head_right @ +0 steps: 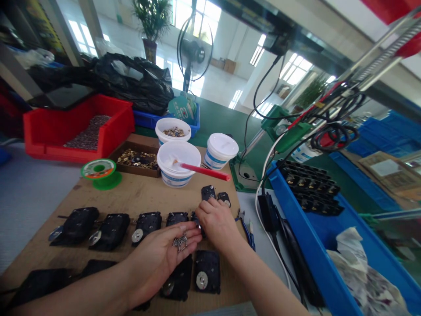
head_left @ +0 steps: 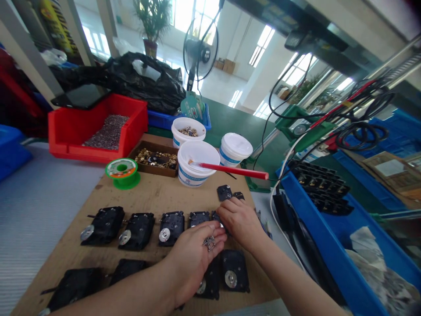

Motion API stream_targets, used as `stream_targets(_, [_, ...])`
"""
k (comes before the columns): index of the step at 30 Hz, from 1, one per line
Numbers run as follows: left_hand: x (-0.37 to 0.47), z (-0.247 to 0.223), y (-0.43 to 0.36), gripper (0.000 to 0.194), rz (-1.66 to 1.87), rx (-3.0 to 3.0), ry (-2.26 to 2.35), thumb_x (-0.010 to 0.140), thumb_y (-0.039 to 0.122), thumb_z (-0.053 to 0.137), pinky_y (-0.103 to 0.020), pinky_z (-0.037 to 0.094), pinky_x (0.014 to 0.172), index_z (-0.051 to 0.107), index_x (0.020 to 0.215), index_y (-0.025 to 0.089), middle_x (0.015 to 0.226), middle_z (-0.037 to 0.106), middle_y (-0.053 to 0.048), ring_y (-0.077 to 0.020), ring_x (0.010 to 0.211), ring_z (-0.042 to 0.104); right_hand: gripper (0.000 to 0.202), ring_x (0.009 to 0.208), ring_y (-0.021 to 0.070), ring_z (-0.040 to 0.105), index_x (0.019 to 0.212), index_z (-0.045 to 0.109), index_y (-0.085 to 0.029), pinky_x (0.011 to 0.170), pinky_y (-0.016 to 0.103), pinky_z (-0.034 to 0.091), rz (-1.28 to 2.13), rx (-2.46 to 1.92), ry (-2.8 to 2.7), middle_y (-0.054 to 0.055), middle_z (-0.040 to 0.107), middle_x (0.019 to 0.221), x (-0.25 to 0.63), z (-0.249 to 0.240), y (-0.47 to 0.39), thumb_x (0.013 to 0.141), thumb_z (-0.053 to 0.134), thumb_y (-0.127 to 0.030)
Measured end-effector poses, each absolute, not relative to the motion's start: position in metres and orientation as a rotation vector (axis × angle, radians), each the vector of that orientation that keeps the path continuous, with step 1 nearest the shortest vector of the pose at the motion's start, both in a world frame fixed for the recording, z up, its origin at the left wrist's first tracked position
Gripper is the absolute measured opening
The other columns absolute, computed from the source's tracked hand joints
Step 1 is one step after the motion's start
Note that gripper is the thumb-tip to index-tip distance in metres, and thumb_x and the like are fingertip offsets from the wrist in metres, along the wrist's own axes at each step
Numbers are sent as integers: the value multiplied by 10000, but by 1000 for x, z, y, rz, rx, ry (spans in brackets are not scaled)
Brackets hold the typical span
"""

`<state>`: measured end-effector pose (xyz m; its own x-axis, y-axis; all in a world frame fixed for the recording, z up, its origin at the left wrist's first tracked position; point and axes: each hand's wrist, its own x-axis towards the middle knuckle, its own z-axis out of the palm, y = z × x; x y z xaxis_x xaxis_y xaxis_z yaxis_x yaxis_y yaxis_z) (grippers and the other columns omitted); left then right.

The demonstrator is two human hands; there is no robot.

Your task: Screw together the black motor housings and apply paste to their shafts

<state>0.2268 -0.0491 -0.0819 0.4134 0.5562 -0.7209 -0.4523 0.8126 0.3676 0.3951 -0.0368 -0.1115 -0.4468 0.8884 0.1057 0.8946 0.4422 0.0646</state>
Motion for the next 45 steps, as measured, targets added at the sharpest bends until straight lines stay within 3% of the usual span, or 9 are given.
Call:
stream_targets(8, [229,-85,-49,244,636,113,930,939,115,455,-368,493,941,665,819,84,897,724,-151,-204,849,692,158,765,195,500,762,621,-179,659,296,385,-132,-1525,-2697,41,593,800,395,-113,-38,880,625,-74])
stream_targets(13, [228,-87,-47,246,642,118,923,946,133,453,-346,509,914,673,866,57,928,724,-180,-215,873,698,139,784,207,537,772,639,-161,708,295,470,-55,-1512,-2654,53,606,811,397,-116,-37,848,641,-45])
stream_targets(19, [224,-80,-47,255,626,80,881,959,159,453,-318,533,843,673,869,65,955,716,-168,-200,858,685,263,916,197,599,1178,618,-117,795,298,533,14,-1505,-2380,114,629,1009,392,-100,-63,952,484,-103])
stream_targets(22, [222,-75,-53,287,627,87,811,971,152,423,-310,542,798,680,860,86,980,712,-140,-169,819,659,209,832,181,609,1078,667,-163,736,278,529,180,-1375,-2303,79,653,931,382,-87,-82,977,483,-163])
stream_targets(28, [222,-78,-70,195,599,154,782,899,129,526,-319,551,710,709,837,97,930,716,-120,-173,755,642,144,818,191,615,951,664,-177,715,283,505,563,-1514,-2286,51,646,887,376,-66,-97,864,614,-73])
stream_targets(31, [222,-81,-74,147,589,164,768,855,123,577,-319,550,719,718,824,99,870,713,-101,-172,752,646,122,777,164,608,872,654,-179,673,254,475,721,-1506,-2156,32,614,826,379,-60,-98,869,585,-78])
stream_targets(38, [222,-79,-68,217,588,199,768,873,88,552,-236,517,658,704,719,93,727,704,-62,-122,654,648,120,715,131,592,866,684,-207,617,211,463,653,-1510,-1865,15,608,797,381,-69,-99,883,573,-164])
stream_targets(45, [230,-76,-56,164,633,175,929,916,85,516,-294,538,835,676,901,50,957,728,-171,-201,883,699,159,637,156,587,799,653,-175,581,252,463,446,-1718,-1803,24,607,738,408,-100,-66,886,547,-256])
